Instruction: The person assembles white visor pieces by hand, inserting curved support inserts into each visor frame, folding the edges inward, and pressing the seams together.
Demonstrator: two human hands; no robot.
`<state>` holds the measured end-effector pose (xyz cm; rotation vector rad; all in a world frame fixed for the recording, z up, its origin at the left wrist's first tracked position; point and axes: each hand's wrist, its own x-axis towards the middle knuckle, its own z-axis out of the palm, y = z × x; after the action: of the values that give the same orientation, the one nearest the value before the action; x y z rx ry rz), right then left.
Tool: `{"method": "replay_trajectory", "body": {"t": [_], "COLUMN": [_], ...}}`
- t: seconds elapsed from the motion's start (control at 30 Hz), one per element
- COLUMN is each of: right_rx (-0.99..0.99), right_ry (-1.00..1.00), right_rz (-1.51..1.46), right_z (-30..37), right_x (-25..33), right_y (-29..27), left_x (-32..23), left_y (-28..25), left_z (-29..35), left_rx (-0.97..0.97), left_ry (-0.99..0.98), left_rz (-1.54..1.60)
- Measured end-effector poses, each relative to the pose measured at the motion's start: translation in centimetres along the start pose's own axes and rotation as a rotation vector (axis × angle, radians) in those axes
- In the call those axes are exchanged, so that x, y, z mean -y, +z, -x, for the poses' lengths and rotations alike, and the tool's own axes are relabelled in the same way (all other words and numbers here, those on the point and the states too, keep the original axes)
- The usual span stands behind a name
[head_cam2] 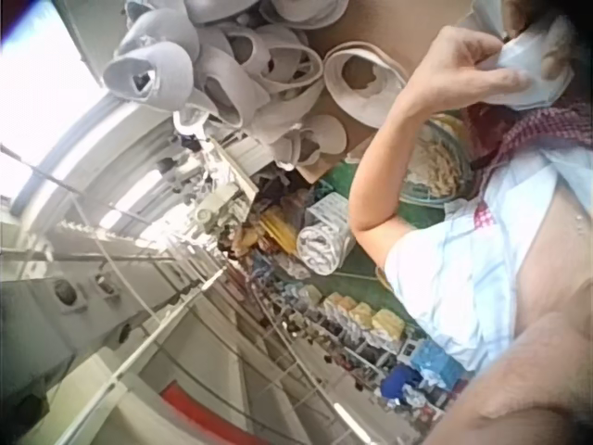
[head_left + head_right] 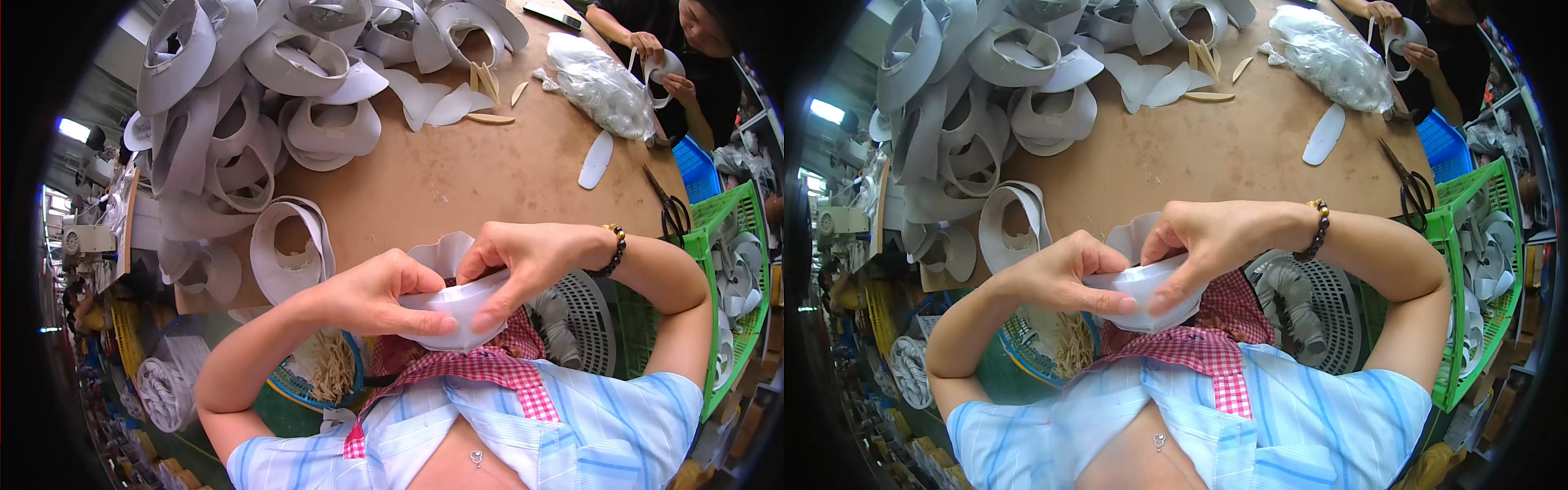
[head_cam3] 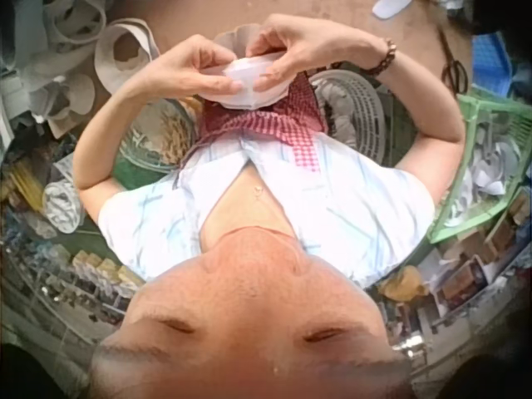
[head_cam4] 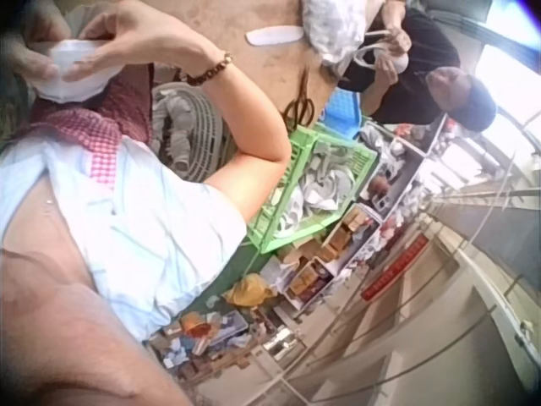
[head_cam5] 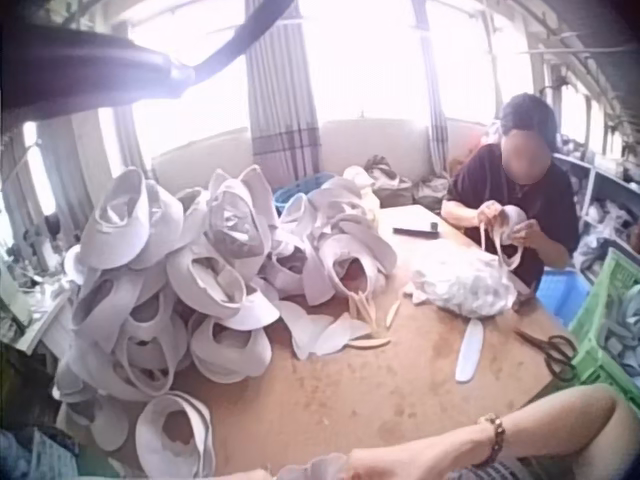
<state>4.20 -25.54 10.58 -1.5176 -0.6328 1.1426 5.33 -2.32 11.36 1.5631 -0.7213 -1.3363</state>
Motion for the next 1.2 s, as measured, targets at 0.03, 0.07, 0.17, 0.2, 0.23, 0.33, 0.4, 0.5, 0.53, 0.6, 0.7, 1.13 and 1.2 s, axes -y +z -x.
{"method": "replay_trajectory", "body": {"t": [0.03, 0.07, 0.17, 0.2, 0.23, 0.33, 0.4, 0.5, 0.53, 0.6, 0.7, 1.13, 1.2], "right_rx": [-0.001, -0.093, -0.276, -0.382, -0.384, -0.663, -0.626, -0.649, -0.692, -1.023, -0.850, -0.283, -0.053], "right_ry": [0.000, 0.003, 0.050, 0.098, 0.092, -0.220, -0.210, -0.443, -0.660, -0.561, -0.267, -0.578, -0.483], "right_rz": [-0.004, 0.067, 0.309, 0.485, 0.488, 1.090, 1.055, 0.756, 0.475, 0.673, 0.624, -1.455, -1.707], "right_z": [-0.1, -0.1, -0.3, -0.3, -0.5, -1.8, -1.3, -0.2, 0.3, 1.2, -0.4, -6.2, -7.4], "right_x": [0.0, -0.1, 0.8, 1.3, 1.0, -0.6, -0.2, 0.6, 0.8, 2.2, 2.2, -11.4, -10.9], "right_y": [0.0, 0.1, 0.2, 0.3, 0.4, 0.8, 0.4, -0.3, -0.7, -3.4, -6.2, 5.2, 9.5], "left_x": [0.0, 0.0, -0.3, -0.2, 0.2, -0.3, 0.9, 1.1, 1.3, 2.2, 1.0, 2.7, 2.2], "left_y": [0.0, 0.0, -0.2, -0.3, -0.5, -1.0, -0.8, 0.3, 0.2, -0.3, 0.3, 1.5, 0.4], "left_z": [0.0, -0.1, -0.6, -1.2, -1.6, -2.2, -2.2, -1.3, -0.9, -0.8, -0.3, -0.5, -1.3], "left_rx": [-0.051, -0.102, -0.211, -0.251, -0.255, -0.479, -0.533, -0.682, -0.750, -0.821, -0.704, -1.551, -1.553], "left_ry": [-0.025, -0.050, -0.197, -0.194, -0.195, -0.149, -0.021, 0.292, 0.355, 0.483, 0.356, 1.180, 1.259], "left_rz": [0.059, 0.116, 0.036, 0.007, 0.001, -0.178, -0.282, -0.588, -0.780, -1.135, -1.439, -1.219, -1.197]}}
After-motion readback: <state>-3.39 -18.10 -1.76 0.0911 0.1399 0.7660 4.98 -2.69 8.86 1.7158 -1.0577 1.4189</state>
